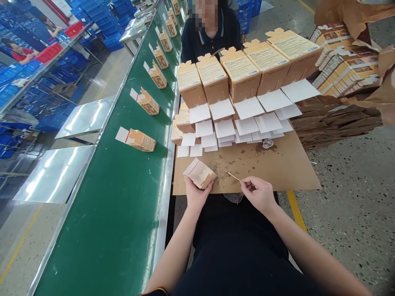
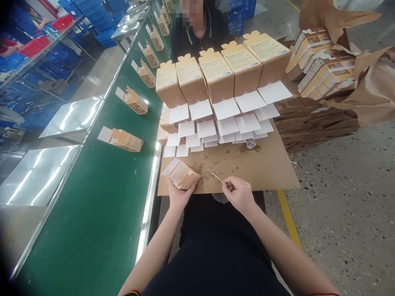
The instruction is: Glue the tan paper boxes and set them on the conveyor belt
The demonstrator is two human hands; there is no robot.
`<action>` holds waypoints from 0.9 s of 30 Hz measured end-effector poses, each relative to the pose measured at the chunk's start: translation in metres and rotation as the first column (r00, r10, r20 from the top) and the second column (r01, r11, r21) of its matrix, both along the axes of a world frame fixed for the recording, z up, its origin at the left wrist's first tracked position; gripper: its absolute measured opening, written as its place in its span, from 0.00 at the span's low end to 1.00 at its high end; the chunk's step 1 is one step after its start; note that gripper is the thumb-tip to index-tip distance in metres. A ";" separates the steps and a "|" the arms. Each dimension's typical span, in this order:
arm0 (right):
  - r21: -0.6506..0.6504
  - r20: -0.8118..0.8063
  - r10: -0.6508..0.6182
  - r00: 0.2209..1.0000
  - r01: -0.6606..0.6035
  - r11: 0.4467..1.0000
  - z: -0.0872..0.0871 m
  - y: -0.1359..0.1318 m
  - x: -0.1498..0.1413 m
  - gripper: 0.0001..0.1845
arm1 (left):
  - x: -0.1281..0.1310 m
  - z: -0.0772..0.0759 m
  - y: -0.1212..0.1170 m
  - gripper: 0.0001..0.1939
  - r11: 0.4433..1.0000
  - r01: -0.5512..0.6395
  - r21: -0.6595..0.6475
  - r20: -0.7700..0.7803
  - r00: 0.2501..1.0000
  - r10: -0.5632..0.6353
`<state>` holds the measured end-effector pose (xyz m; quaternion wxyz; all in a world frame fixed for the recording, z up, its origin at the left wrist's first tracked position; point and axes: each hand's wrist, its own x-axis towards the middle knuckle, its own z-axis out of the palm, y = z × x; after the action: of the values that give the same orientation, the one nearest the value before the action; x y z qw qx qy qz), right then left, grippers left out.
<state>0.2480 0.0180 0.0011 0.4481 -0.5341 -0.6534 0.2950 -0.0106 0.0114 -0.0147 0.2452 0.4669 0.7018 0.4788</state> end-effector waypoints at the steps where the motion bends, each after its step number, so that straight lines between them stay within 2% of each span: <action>1: -0.001 -0.001 -0.001 1.000 0.001 1.000 0.001 -0.002 0.000 0.10 | 0.001 0.000 0.000 0.39 1.000 0.009 -0.007 -0.010 1.000 -0.009; 6: 0.011 -0.039 0.045 0.998 -0.045 0.999 0.008 -0.003 -0.008 0.12 | 0.005 0.007 0.003 0.35 0.995 0.093 -0.036 -0.032 0.995 -0.095; 8: 0.023 -0.053 0.048 0.997 -0.046 0.999 0.010 -0.002 -0.009 0.14 | -0.005 0.009 0.005 0.37 0.999 0.048 -0.010 -0.029 0.998 -0.048; 9: 0.026 -0.056 0.038 0.998 -0.036 0.999 0.011 -0.002 -0.008 0.14 | -0.017 0.011 0.007 0.38 1.000 -0.016 0.008 -0.022 1.000 0.017; 11: 0.033 -0.057 0.003 0.998 -0.001 0.999 0.014 0.000 -0.003 0.15 | -0.051 0.017 0.010 0.40 0.978 -0.206 0.027 -0.012 0.978 0.206; 13: 0.037 -0.056 -0.032 0.998 0.034 0.999 0.015 0.003 0.003 0.15 | -0.097 0.027 0.013 0.42 0.922 -0.386 0.040 -0.012 0.922 0.387; 15: 0.031 -0.058 -0.042 0.997 0.044 0.999 0.017 0.008 0.009 0.17 | -0.146 0.039 0.015 0.44 0.869 -0.492 0.049 -0.033 0.869 0.494; 18: 0.015 -0.083 -0.037 0.996 0.039 0.999 0.020 0.017 0.013 0.20 | -0.203 0.049 0.014 0.44 0.828 -0.558 -0.057 -0.099 0.828 0.552; 21: -0.011 -0.104 -0.050 0.993 0.049 0.999 0.022 0.022 0.020 0.23 | -0.221 0.046 0.007 0.46 0.823 -0.538 -0.182 -0.089 0.843 0.531; 23: -0.048 -0.098 -0.095 0.991 0.090 0.995 0.023 0.022 0.031 0.24 | -0.215 0.040 -0.003 0.51 0.806 -0.585 -0.091 -0.071 0.811 0.581; 25: -0.079 -0.085 -0.172 0.981 0.166 0.983 0.022 0.018 0.046 0.25 | -0.198 0.035 -0.012 0.50 0.732 -0.665 0.148 -0.097 0.727 0.680; 26: -0.088 -0.074 -0.215 0.974 0.208 0.974 0.022 0.016 0.054 0.26 | -0.188 0.035 -0.013 0.46 0.690 -0.665 0.286 -0.110 0.693 0.713; 27: -0.091 -0.062 -0.252 0.966 0.246 0.965 0.021 0.014 0.062 0.26 | -0.178 0.035 -0.010 0.41 0.670 -0.626 0.400 -0.117 0.690 0.714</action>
<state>0.3095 0.0317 0.0222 0.4828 -0.6187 -0.5516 0.2825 -0.1882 0.0010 0.0201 -0.1273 0.2667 0.7603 0.5785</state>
